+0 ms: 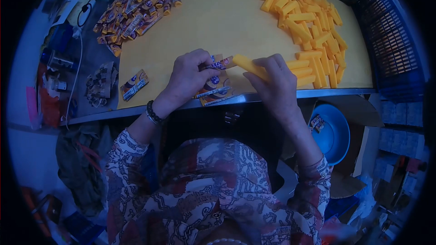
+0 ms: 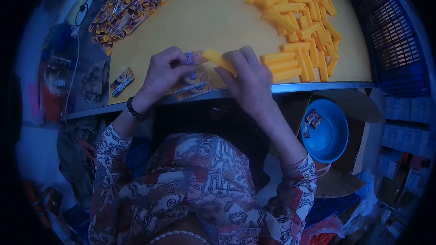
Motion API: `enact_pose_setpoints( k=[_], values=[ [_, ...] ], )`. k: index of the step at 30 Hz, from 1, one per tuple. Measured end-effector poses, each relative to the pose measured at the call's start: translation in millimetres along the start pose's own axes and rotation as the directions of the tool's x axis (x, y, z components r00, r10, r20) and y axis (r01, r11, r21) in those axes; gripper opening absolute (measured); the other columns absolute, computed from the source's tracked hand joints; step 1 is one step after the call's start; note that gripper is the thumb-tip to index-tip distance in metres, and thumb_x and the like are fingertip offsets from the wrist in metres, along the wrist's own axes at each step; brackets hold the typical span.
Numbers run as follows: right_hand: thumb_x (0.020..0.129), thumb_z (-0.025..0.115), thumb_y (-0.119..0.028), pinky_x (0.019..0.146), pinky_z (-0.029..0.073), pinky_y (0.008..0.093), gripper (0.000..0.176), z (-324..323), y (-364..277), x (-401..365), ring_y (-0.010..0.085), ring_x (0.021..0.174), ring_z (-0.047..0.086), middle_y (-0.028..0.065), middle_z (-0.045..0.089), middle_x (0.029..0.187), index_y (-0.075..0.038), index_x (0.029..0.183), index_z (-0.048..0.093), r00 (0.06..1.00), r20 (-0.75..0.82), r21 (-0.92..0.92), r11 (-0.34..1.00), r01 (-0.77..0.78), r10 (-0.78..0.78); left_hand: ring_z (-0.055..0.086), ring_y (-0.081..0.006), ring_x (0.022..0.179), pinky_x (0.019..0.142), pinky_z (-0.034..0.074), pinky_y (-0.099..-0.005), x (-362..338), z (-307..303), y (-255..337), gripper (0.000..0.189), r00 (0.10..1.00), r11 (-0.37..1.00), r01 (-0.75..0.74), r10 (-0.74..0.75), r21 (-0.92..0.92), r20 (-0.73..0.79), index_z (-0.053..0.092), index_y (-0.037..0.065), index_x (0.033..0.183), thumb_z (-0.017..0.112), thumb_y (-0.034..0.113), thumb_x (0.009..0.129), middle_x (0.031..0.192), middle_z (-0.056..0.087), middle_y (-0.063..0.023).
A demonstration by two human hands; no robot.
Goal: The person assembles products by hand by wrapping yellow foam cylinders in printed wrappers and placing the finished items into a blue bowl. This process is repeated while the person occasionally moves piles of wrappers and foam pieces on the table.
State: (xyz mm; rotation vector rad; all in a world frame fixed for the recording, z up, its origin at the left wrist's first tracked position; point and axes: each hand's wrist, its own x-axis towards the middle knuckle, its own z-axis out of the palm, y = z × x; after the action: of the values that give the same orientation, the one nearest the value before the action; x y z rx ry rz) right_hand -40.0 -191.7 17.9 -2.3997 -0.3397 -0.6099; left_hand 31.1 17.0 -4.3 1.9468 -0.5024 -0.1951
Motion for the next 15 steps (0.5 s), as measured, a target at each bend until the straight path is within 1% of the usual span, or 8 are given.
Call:
enact_pose_setpoints(
  k=[2, 3, 5, 7, 9, 10, 12, 15],
  values=[
    [0.071, 0.074, -0.007, 0.063, 0.050, 0.0330, 0.028, 1, -3, -2, 0.0267, 0.074, 0.060, 0.0114, 0.054, 0.083, -0.002, 0.093, 0.058, 1.000, 0.013, 0.005, 1.000, -0.005, 0.005, 0.053, -0.0169, 0.061, 0.058, 0.042, -0.0309, -1, 0, 9, 0.020, 0.998, 0.988, -0.060, 0.063, 0.146, -0.013, 0.057, 0.001, 0.071, 0.075, 0.011, 0.069, 0.067, 0.053, -0.0067],
    [0.071, 0.074, -0.007, 0.063, 0.050, 0.0332, 0.027, 1, -3, -3, 0.0270, 0.074, 0.060, 0.0117, 0.054, 0.083, -0.002, 0.093, 0.058, 1.000, 0.025, 0.009, 1.000, -0.011, 0.011, 0.053, -0.0169, 0.061, 0.058, 0.042, -0.0309, -1, 1, 9, 0.020, 0.998, 0.987, -0.060, 0.062, 0.147, -0.012, 0.057, 0.001, 0.071, 0.075, 0.011, 0.069, 0.067, 0.053, -0.0067],
    [0.071, 0.074, -0.007, 0.064, 0.050, 0.0327, 0.028, -2, -1, -3, 0.0263, 0.075, 0.060, 0.0115, 0.055, 0.083, -0.002, 0.094, 0.059, 0.999, 0.049, 0.029, 0.999, -0.015, 0.013, 0.053, -0.0182, 0.062, 0.058, 0.042, -0.0324, -2, 2, 9, 0.019, 0.984, 0.951, -0.170, 0.178, 0.259, -0.009, 0.059, 0.002, 0.073, 0.074, 0.011, 0.069, 0.067, 0.053, -0.0065],
    [0.071, 0.074, -0.007, 0.066, 0.050, 0.0321, 0.028, -6, 4, -1, 0.0256, 0.076, 0.061, 0.0114, 0.055, 0.083, -0.002, 0.094, 0.059, 0.997, 0.071, 0.048, 0.999, -0.020, 0.017, 0.054, -0.0182, 0.065, 0.060, 0.043, -0.0321, -3, 4, 11, 0.018, 0.982, 0.954, -0.187, 0.190, 0.235, 0.010, 0.061, 0.003, 0.078, 0.073, 0.011, 0.070, 0.069, 0.055, -0.0065],
    [0.071, 0.074, -0.008, 0.070, 0.050, 0.0301, 0.029, -10, 11, 3, 0.0222, 0.078, 0.061, 0.0098, 0.058, 0.086, -0.002, 0.095, 0.060, 0.993, 0.111, 0.194, 0.980, -0.047, 0.025, 0.055, -0.0181, 0.067, 0.062, 0.044, -0.0318, -4, 8, 13, 0.017, 0.979, 0.956, -0.205, 0.203, 0.210, 0.031, 0.063, 0.003, 0.083, 0.073, 0.011, 0.071, 0.071, 0.056, -0.0065],
    [0.071, 0.074, -0.008, 0.070, 0.050, 0.0301, 0.029, -11, 11, 5, 0.0222, 0.078, 0.061, 0.0098, 0.058, 0.086, -0.002, 0.095, 0.060, 0.994, 0.109, 0.194, 0.980, -0.050, 0.030, 0.056, -0.0182, 0.068, 0.064, 0.046, -0.0313, -5, 10, 14, 0.020, 0.977, 0.967, -0.214, 0.208, 0.139, 0.051, 0.064, 0.004, 0.089, 0.072, 0.012, 0.072, 0.074, 0.058, -0.0067],
    [0.073, 0.073, -0.008, 0.074, 0.049, 0.0285, 0.028, -12, 10, 8, 0.0181, 0.083, 0.060, 0.0088, 0.059, 0.089, -0.002, 0.097, 0.060, 0.946, 0.287, 0.343, 0.905, -0.250, 0.152, 0.057, -0.0183, 0.069, 0.066, 0.047, -0.0309, -6, 16, 16, 0.023, 0.973, 0.973, -0.222, 0.217, 0.065, 0.078, 0.066, 0.004, 0.095, 0.071, 0.012, 0.073, 0.076, 0.059, -0.0069],
    [0.075, 0.072, -0.008, 0.076, 0.049, 0.0275, 0.028, -9, 2, 11, 0.0160, 0.088, 0.060, 0.0088, 0.060, 0.092, -0.002, 0.098, 0.058, 0.916, 0.351, 0.296, 0.904, -0.308, 0.197, 0.060, -0.0155, 0.076, 0.072, 0.049, -0.0278, -9, 22, 19, 0.029, 0.973, 0.980, -0.190, 0.181, 0.053, 0.142, 0.064, 0.003, 0.105, 0.068, 0.010, 0.078, 0.085, 0.062, -0.0068]
  ],
)
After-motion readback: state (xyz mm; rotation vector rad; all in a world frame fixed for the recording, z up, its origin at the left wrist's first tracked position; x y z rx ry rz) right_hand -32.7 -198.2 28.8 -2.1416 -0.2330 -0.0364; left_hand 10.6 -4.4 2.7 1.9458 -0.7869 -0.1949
